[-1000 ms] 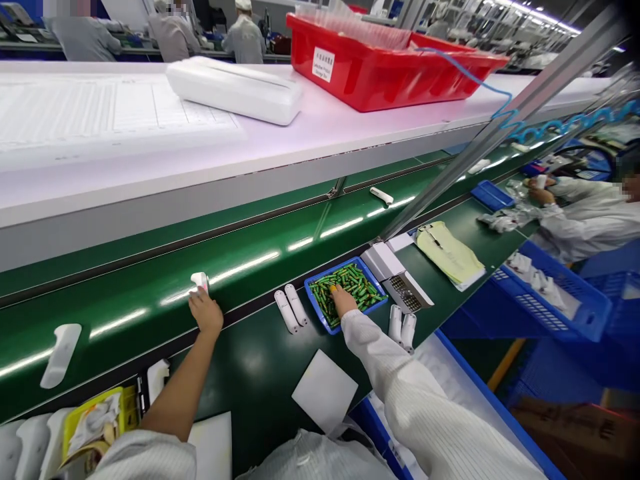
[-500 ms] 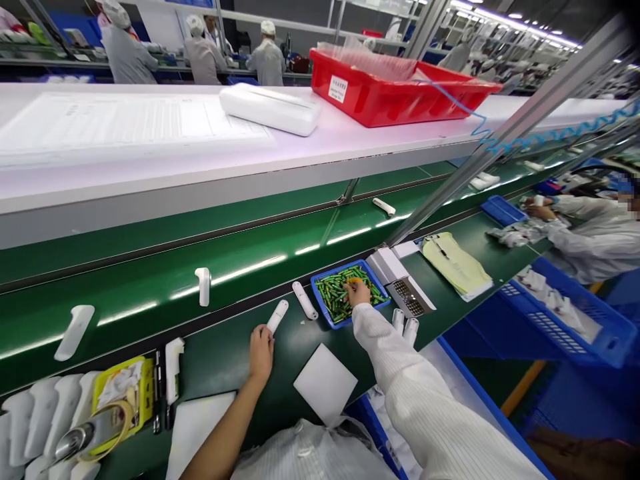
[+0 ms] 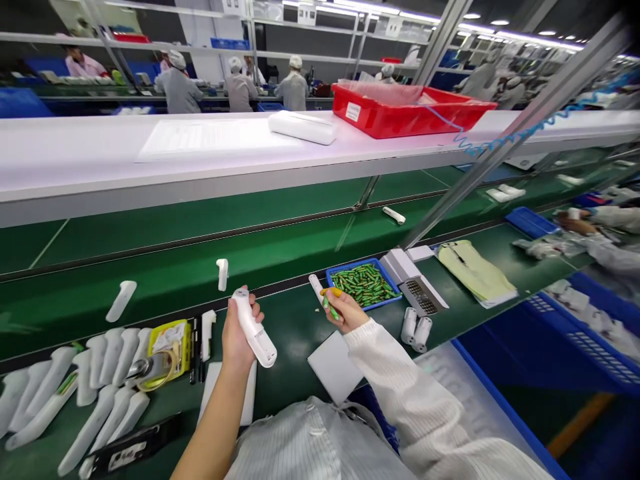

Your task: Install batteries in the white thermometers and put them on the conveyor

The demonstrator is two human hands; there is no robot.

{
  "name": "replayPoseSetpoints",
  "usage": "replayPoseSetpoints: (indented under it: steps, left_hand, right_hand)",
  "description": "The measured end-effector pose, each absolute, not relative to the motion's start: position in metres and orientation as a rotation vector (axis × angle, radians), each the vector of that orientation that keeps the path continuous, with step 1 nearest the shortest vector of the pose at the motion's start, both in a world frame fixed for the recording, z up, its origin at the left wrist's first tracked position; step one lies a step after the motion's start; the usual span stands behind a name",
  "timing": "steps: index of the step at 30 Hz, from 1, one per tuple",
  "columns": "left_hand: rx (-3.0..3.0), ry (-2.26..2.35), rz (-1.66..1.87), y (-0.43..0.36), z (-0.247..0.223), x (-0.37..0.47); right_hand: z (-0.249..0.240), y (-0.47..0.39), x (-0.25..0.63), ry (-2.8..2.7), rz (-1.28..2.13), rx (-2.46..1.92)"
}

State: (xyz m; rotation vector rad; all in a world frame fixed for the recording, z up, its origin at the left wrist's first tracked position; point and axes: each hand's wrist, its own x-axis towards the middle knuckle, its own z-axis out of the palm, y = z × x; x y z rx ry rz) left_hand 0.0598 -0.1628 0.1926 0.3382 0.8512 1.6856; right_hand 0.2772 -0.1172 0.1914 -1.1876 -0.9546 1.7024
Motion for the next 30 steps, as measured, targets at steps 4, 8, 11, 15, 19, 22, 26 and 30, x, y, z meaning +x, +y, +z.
replayPoseSetpoints:
  steps: [4,8,11,15,19,22,26,30]
  left_hand:
    - [0.068,0.651,1.720,-0.177,0.237,0.065]
    - [0.081,0.628,1.790,-0.193,0.258,0.067]
    - [0.157,0.667,1.854,-0.203,0.263,0.063]
    - [0.242,0.648,1.860,-0.214,0.268,0.060]
    - [0.446,0.617,1.793,-0.225,0.273,0.064]
    - [0.450,0.586,1.762,-0.228,0.273,0.067]
    - [0.279,0.586,1.787,-0.227,0.268,0.064]
    - [0.219,0.608,1.843,-0.226,0.268,0.061]
  right_hand:
    - [0.229,-0.169,0.235,-1.054,1.693,-1.040]
    - [0.246,-0.209,0.205,-1.667,1.131,-0.912]
    - [0.251,-0.221,0.198,-2.100,0.571,-0.753]
    - [0.259,-0.224,0.199,-2.276,0.720,-0.643]
    - [0.260,-0.224,0.194,-1.917,1.439,-0.949]
    - [0.257,-0.218,0.191,-1.647,1.733,-1.025]
    - [0.266,-0.209,0.200,-1.449,1.860,-0.835]
    - [0.279,-0.212,0.204,-1.338,1.892,-0.788]
